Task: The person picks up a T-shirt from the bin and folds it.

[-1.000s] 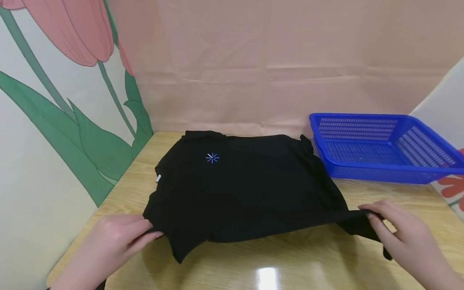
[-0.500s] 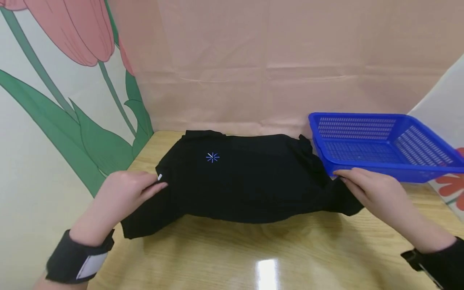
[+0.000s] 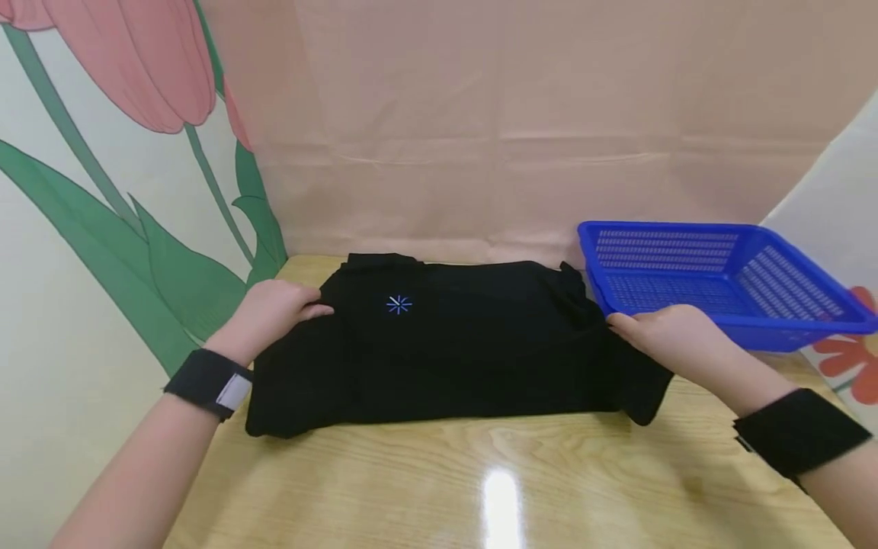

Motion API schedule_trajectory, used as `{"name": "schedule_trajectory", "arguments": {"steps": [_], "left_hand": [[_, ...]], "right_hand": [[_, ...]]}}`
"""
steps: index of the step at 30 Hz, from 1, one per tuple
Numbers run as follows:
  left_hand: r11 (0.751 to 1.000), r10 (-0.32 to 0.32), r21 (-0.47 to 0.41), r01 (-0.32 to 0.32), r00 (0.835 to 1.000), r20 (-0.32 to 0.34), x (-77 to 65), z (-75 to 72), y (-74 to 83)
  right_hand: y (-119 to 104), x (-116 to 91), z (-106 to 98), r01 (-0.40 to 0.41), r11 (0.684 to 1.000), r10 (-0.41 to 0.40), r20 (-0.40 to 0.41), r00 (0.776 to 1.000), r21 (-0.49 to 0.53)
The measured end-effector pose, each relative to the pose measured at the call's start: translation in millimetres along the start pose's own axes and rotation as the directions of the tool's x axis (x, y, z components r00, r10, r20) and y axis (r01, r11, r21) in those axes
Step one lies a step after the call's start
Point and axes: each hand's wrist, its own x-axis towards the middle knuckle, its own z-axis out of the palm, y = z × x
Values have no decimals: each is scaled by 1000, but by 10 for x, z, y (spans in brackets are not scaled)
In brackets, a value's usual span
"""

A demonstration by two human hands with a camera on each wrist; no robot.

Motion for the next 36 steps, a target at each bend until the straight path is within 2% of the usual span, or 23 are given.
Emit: {"name": "schedule_trajectory", "arguments": {"steps": [5, 7, 12, 15, 18, 21, 22, 27, 30, 34, 36], "left_hand": [[998, -56, -21, 59, 990, 129, 159, 267, -176], [997, -65, -21, 69, 985, 161, 207, 351, -218], [998, -60, -23, 65, 979, 193, 270, 507, -288], [997, -66, -15, 70, 976, 208, 311, 562, -321], [995, -99, 3, 101, 964, 247, 335, 600, -350], [993, -122, 38, 116, 951, 283, 316, 617, -351], [993, -117, 48, 108, 952, 282, 302, 614, -340], [992, -103, 94, 81, 961, 258, 210, 577, -169], [993, -108, 74, 91, 950, 294, 168, 560, 43], [994, -114, 37, 108, 934, 338, 48, 534, 360], [993, -119, 39, 113, 928, 353, -37, 528, 495]], "right_hand": [[29, 68, 109, -1, 1000, -2, 112, 994, 27], [41, 85, 157, -17, 1000, 13, 157, 987, 24], [49, 125, 293, -40, 999, 42, 249, 968, -12], [59, 146, 379, -30, 999, 36, 242, 970, -28], [71, 174, 449, -5, 999, 12, 210, 978, -35], [83, 217, 468, 13, 999, -4, 205, 979, -42], [87, 233, 457, 13, 999, -3, 214, 977, -46], [133, 281, 338, -38, 996, 54, 223, 973, -75], [150, 245, 247, -77, 996, 83, 154, 985, -46], [69, 155, 170, -107, 993, 106, 19, 994, 55], [-14, 76, 129, -124, 987, 125, 1, 992, 101]]}}
